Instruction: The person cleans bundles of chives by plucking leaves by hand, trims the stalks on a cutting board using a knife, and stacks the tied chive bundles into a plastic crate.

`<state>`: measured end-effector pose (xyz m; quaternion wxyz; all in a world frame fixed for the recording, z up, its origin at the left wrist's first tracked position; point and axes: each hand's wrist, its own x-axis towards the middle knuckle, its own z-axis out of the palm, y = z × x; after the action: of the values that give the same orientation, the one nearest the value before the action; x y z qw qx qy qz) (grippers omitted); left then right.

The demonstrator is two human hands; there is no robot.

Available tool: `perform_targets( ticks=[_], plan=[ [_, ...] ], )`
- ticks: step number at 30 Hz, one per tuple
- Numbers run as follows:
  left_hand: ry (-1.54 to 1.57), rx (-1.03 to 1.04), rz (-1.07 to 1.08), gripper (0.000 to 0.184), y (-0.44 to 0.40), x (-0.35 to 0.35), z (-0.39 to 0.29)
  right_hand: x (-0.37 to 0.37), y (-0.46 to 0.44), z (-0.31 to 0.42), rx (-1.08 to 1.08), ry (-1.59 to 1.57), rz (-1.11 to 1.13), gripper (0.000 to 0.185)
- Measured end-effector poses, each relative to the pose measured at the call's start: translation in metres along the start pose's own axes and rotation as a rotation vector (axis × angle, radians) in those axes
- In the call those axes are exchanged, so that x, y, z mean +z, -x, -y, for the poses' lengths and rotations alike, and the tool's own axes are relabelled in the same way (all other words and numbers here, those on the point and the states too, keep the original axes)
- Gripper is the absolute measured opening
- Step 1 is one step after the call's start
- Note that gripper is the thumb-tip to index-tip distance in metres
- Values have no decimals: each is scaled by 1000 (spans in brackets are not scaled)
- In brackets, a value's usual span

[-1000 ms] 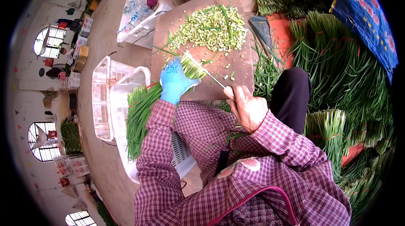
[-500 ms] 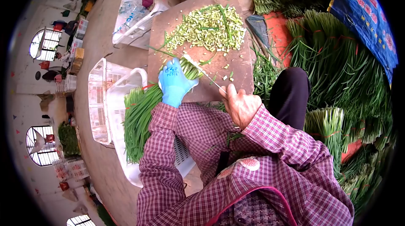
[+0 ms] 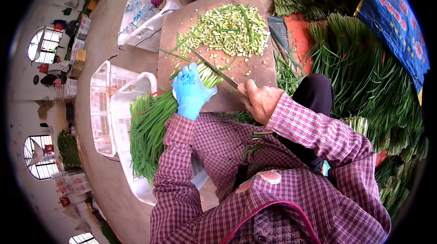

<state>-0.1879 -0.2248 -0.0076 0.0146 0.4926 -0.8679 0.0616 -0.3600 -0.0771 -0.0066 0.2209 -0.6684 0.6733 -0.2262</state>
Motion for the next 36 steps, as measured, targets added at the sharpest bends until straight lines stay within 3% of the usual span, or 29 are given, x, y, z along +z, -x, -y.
perform_targets(
  ticks=[11, 16, 18, 20, 21, 22, 23, 24, 26, 28, 30, 31, 32, 34, 36],
  plan=[
    [33, -11, 89, 78, -5, 1, 0, 53, -68, 8, 131, -36, -32, 25],
    [62, -29, 96, 78, -5, -5, 2, 28, -78, -8, -47, 423, -101, 25],
    [84, -27, 91, 85, -3, -3, 5, 18, -85, -20, -29, 452, -72, 27],
    [111, 41, -33, 101, 0, -1, 9, -10, -101, -20, 79, 516, 75, 28],
    [121, 21, 15, 115, 1, -7, 9, -10, -108, -24, 51, 513, 6, 29],
    [123, 14, 10, 115, 6, -10, 12, -3, -113, -32, 24, 509, -61, 30],
    [210, 72, -125, 118, 14, -13, 15, 5, -119, -38, 17, 512, -103, 35],
    [295, 130, -264, 121, 23, -16, 18, 8, -116, -40, -32, 538, -200, 28],
    [374, 116, -349, 110, 54, -34, 20, -5, -106, -30, -30, 441, -209, 35],
    [766, 21, -410, 88, 93, -38, 28, -18, -91, -17, -105, 373, -242, 49],
    [1150, -167, -294, 65, 131, -24, 24, -19, -88, 8, -310, 318, -281, 65],
    [1551, -389, -216, 57, 148, -9, 15, -12, -89, 24, -408, 409, -249, 73],
    [1609, -363, -181, 52, 157, -9, 1, -4, -92, 44, -507, 502, -220, 81],
    [1941, -428, -120, 64, 167, 27, -9, 28, -104, 78, -589, 559, -34, 108],
    [2334, -422, -80, 79, 161, 39, -11, 83, -134, 84, -709, 741, -89, 106]
  ],
)
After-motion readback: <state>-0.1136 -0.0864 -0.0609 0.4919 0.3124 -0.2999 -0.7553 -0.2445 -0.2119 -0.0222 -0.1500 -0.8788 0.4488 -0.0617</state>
